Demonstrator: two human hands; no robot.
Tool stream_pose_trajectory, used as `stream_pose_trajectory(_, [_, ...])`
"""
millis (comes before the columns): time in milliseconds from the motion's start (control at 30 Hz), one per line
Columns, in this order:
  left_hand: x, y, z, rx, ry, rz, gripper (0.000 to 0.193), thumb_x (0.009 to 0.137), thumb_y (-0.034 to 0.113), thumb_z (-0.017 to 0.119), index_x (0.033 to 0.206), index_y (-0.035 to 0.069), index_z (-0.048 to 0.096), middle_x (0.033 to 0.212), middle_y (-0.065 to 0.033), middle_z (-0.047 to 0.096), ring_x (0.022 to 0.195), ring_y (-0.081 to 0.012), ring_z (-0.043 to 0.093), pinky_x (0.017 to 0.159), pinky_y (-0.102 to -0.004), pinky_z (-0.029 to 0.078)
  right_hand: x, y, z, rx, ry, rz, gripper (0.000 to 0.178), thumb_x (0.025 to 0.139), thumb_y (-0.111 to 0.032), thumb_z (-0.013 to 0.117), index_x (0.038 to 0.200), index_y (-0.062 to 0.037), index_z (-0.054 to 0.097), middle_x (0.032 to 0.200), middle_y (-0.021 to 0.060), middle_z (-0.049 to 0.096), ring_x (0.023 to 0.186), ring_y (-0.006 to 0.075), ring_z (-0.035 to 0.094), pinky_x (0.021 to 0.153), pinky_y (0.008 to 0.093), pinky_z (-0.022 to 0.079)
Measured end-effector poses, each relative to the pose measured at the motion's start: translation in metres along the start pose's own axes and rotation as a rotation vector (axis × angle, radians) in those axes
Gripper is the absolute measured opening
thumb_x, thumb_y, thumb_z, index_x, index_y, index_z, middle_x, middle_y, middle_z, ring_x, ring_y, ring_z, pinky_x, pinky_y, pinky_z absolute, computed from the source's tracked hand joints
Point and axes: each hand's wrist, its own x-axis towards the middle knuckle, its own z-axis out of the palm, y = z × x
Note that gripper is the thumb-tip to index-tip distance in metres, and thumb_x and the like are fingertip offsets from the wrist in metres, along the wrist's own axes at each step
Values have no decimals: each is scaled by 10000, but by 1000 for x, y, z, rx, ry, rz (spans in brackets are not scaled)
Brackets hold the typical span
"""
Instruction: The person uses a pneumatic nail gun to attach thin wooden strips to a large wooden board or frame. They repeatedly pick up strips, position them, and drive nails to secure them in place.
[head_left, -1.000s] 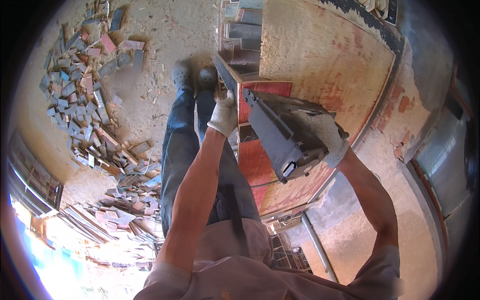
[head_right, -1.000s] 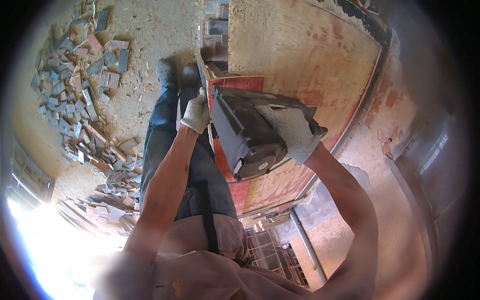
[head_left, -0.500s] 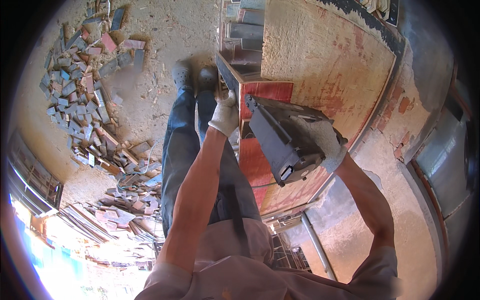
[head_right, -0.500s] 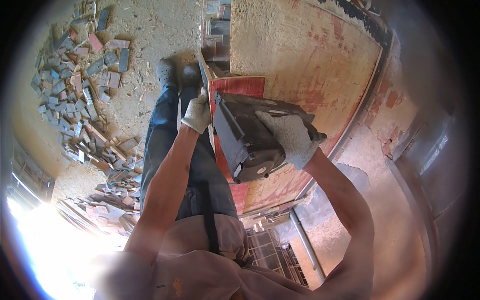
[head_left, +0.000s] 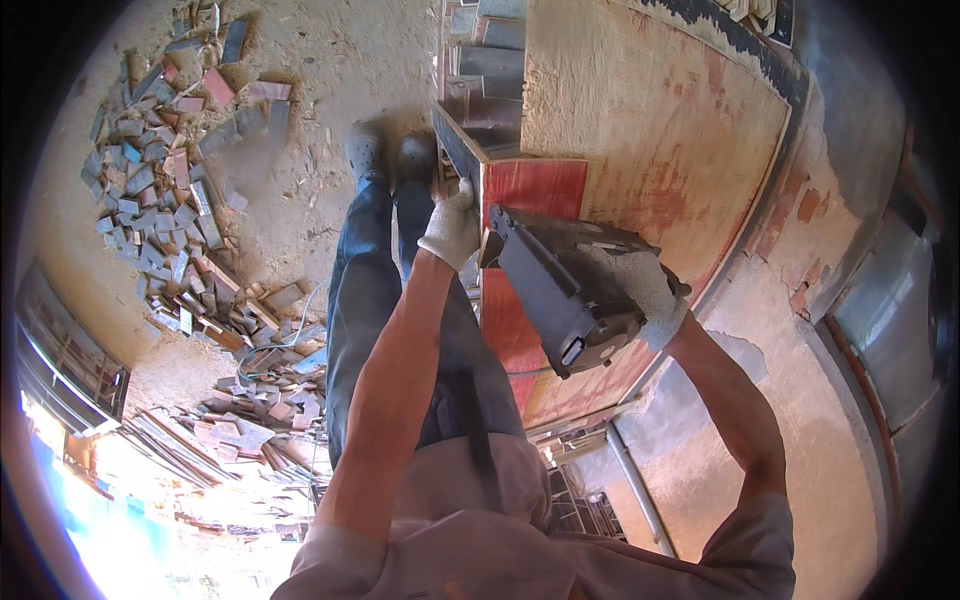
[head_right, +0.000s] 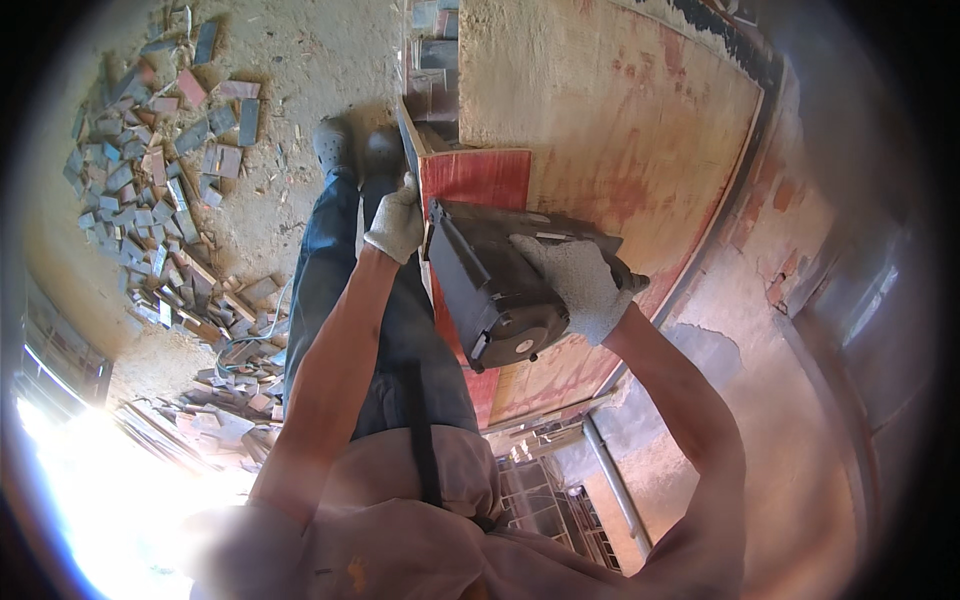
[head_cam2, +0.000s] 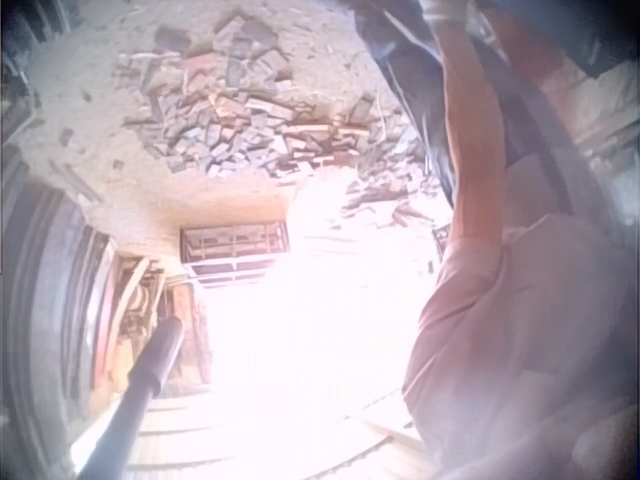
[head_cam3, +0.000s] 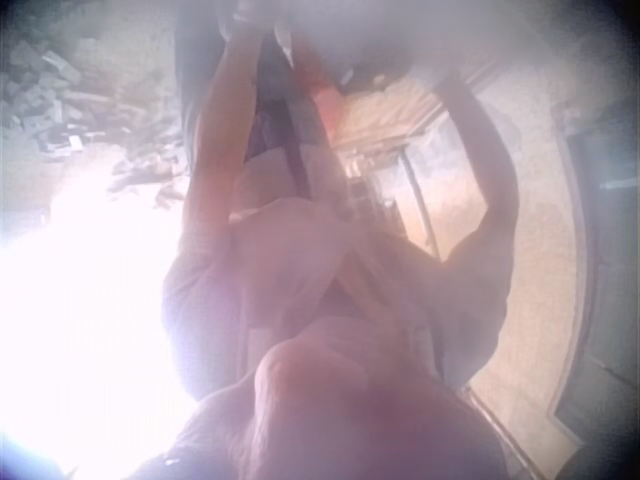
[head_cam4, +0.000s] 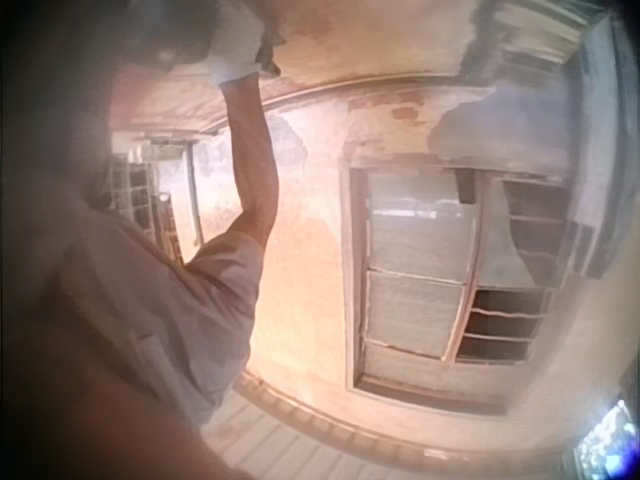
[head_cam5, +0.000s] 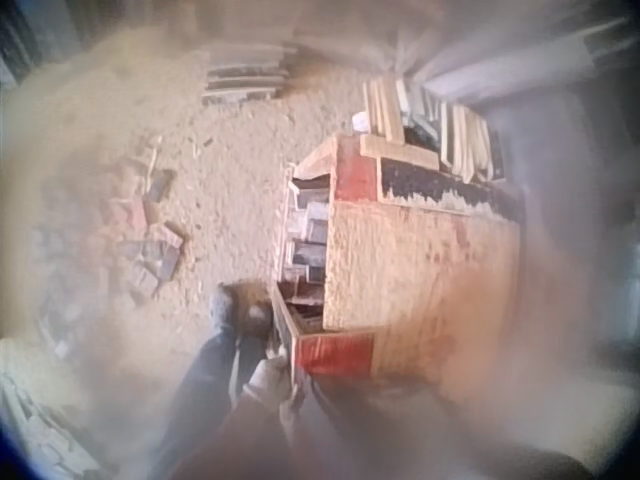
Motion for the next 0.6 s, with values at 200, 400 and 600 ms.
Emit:
stream_pose_trajectory(200, [2, 5, -9, -132, -244, -121, 316, 1093, 203, 413, 1301, 16, 561, 1278, -163, 632, 1184, -280, 608, 1103, -409, 446, 1, -8, -2, -164, -23, -17, 688, 775, -423, 736, 1298, -9, 567, 1126, 224, 692, 1052, 390, 675, 869, 454, 547])
stream_pose_trajectory(400, [-4, 5, -12, -6, -118, -87, 368, 1105, 252, 375, 1333, 13, 537, 1303, -160, 622, 1211, -279, 592, 1117, -413, 429, -31, -14, 19, 442, 117, 105, 600, 850, -367, 677, 1335, -35, 554, 1142, 176, 685, 1036, 344, 670, 903, 423, 533])
stream_pose_trajectory(600, [12, 7, -38, 137, -141, -77, 474, 1106, 370, 346, 1362, 12, 522, 1358, -144, 600, 1264, -271, 561, 1138, -418, 405, -94, 41, 137, -154, 219, 141, 348, 929, -243, 641, 1265, -159, 667, 1230, 59, 674, 1129, 286, 632, 989, 470, 488])
